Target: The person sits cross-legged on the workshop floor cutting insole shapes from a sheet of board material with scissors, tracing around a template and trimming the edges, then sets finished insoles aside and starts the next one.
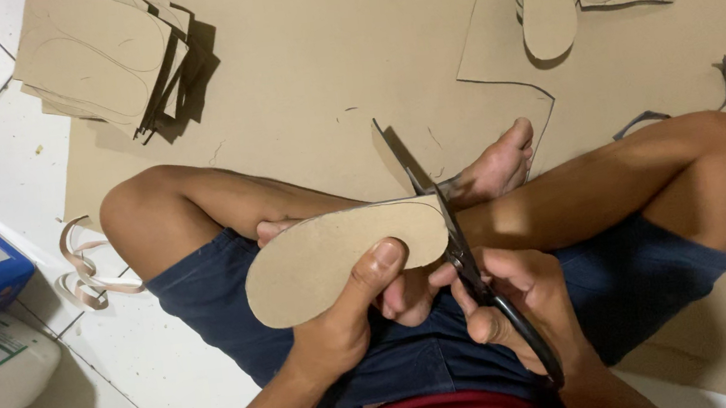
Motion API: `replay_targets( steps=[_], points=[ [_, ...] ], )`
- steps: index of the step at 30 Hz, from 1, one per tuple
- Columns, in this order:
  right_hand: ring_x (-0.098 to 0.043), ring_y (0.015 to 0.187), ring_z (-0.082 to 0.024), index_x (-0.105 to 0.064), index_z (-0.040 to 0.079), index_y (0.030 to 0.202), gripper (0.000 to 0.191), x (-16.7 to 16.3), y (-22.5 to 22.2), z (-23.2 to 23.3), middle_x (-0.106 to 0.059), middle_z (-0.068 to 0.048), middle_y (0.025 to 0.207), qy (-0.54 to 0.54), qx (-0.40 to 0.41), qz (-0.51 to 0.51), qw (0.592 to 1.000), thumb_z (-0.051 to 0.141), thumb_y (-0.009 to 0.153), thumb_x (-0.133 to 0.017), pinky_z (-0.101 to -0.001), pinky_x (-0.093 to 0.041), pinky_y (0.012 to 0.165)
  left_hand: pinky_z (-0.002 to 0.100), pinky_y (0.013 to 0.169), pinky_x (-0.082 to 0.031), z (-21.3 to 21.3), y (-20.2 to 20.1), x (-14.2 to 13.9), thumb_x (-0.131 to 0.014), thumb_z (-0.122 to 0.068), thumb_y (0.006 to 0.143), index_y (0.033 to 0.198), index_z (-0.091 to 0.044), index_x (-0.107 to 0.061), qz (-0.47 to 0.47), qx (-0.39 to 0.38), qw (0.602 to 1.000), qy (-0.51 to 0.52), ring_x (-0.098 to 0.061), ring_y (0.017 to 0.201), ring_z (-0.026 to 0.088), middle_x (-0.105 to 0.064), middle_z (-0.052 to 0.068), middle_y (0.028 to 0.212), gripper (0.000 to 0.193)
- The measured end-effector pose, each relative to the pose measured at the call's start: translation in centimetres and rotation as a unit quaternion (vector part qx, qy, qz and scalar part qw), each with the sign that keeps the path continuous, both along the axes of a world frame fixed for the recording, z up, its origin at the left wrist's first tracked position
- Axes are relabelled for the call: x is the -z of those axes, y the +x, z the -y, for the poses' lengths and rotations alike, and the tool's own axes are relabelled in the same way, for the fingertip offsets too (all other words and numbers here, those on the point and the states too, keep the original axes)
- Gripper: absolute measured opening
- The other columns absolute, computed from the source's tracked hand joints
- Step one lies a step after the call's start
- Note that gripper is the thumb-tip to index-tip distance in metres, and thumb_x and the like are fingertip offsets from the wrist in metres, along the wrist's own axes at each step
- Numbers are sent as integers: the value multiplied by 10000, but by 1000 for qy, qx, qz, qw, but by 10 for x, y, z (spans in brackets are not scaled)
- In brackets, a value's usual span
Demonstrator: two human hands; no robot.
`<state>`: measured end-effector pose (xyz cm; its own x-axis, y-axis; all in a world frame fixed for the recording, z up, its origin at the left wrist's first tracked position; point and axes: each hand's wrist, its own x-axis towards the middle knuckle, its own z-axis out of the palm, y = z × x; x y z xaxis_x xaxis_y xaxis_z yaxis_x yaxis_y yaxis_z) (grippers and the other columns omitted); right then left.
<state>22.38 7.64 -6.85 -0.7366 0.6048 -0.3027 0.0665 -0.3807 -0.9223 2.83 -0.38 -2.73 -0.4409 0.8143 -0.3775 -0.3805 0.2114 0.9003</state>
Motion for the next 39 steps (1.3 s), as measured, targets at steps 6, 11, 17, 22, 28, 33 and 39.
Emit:
replay_targets(
  steps=[6,11,17,22,28,33,39],
  points=[
    [-554,843,-79,-675,-18,1255,784,-9,-9,-4,-604,7,928,50,-9,-56,997,680,900,-713,-236,-426,749,258,586,-469,0,-6,-5,-629,-240,1030,1068,12,-756,4,79,997,11,-593,655,102,-645,12,696,285],
    [-583,799,-96,-707,-44,1201,864,-2,-13,0,-635,-15,879,23,12,-37,999,718,798,-752,-246,-442,686,251,494,-425,-3,-14,-7,-624,-263,1003,1057,5,-777,17,101,995,-8,-556,559,93,-625,-2,622,313],
    [-560,683,-105,-737,-62,1113,807,3,1,5,-607,-17,761,-17,14,6,1000,654,748,-812,-255,-423,599,251,475,-416,-7,-27,-7,-635,-297,1002,1027,-7,-786,11,139,990,-15,-545,537,95,-596,-3,590,328],
    [-541,756,-90,-704,-3,1031,828,-2,2,-2,-593,16,822,32,-18,43,998,781,763,-712,-251,-414,667,247,508,-426,-12,-30,-15,-582,-358,1024,1040,-33,-805,14,200,980,-8,-554,575,84,-613,-14,632,394],
    [-513,769,-86,-680,14,983,802,0,-3,-2,-586,18,838,40,-13,23,999,789,777,-703,-247,-381,682,251,496,-422,-13,-34,-21,-603,-347,1003,997,-47,-785,-4,208,978,-6,-539,561,86,-621,-16,630,350],
    [-544,685,-96,-709,-42,1097,812,-1,3,1,-601,-7,775,-28,-4,4,1000,680,737,-802,-249,-413,600,267,463,-428,-14,-45,-19,-683,-322,980,821,-48,-738,-60,211,975,-47,-559,524,95,-562,-19,557,322],
    [-534,731,-88,-716,-31,1157,821,-5,4,-7,-600,4,817,-18,-23,3,1000,675,747,-806,-237,-403,637,271,441,-417,-17,-51,-22,-685,-335,942,868,-60,-770,-56,245,965,-80,-558,512,91,-564,-23,544,297]
  ],
)
